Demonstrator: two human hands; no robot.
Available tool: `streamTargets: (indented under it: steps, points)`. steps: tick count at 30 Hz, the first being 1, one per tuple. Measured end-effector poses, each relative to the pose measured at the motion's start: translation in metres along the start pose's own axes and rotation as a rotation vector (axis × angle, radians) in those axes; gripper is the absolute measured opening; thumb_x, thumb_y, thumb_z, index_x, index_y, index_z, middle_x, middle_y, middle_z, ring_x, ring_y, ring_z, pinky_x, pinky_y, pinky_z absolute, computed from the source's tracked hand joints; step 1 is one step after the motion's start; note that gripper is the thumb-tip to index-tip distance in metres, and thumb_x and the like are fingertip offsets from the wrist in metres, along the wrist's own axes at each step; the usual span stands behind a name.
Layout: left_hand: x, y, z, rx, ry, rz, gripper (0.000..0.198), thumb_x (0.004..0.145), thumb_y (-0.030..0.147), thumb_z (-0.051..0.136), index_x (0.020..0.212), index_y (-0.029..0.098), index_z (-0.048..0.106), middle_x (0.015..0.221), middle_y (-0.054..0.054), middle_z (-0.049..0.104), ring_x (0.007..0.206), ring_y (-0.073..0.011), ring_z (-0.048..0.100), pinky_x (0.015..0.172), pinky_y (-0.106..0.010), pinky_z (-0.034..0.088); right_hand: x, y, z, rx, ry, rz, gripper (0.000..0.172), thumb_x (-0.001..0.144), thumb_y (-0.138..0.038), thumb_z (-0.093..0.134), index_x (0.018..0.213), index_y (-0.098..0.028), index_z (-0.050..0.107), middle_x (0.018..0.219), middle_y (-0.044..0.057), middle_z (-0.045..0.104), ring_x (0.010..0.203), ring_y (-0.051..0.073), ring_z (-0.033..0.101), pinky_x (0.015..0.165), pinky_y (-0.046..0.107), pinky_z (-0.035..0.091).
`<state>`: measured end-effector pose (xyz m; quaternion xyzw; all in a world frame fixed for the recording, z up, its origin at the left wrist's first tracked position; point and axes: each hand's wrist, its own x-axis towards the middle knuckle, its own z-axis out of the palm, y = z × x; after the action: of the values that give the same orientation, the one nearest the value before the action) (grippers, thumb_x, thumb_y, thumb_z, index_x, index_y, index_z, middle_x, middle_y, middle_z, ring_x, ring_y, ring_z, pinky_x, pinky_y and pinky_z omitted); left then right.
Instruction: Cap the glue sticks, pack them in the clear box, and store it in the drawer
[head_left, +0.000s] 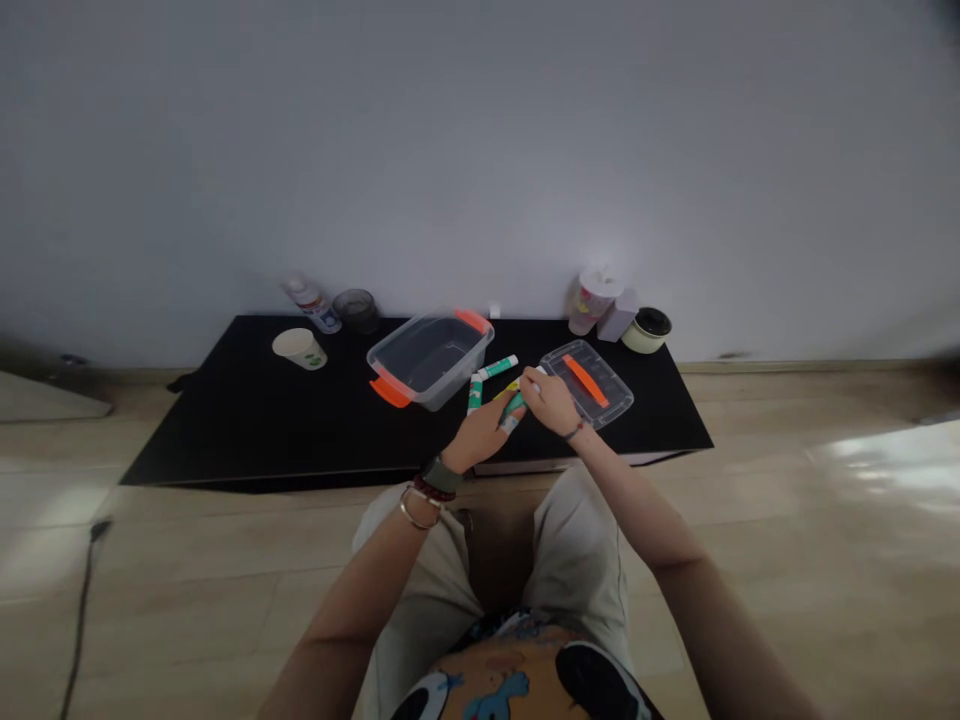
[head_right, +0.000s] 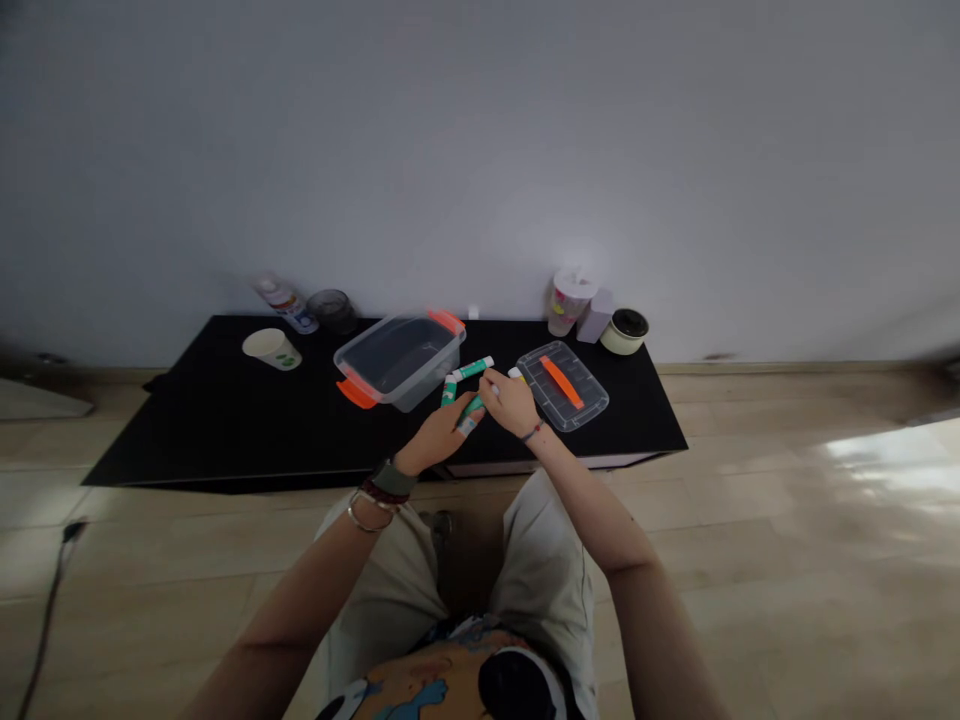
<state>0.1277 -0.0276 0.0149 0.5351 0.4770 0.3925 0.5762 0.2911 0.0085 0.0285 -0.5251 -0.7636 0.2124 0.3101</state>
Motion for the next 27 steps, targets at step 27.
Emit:
streamTargets:
  steps: [27]
  points:
    - [-0.001,-0.042,-0.010,0.295,-0.185,-0.064,0.045,0.099,0.055,0.031,0.105,0.018,0.055,0.078,-0.004,0.063,0.061,-0.0159,0.061,0.057,-0.028,0.050,-0.010,0.003,0.012,0.162,-0.262,0.042,0.028,0.101,-0.040,0.044,0.100,-0.019,0.063,0.074,-0.002,0.061,0.065,0.012,0.055,0.063,0.022,0.038]
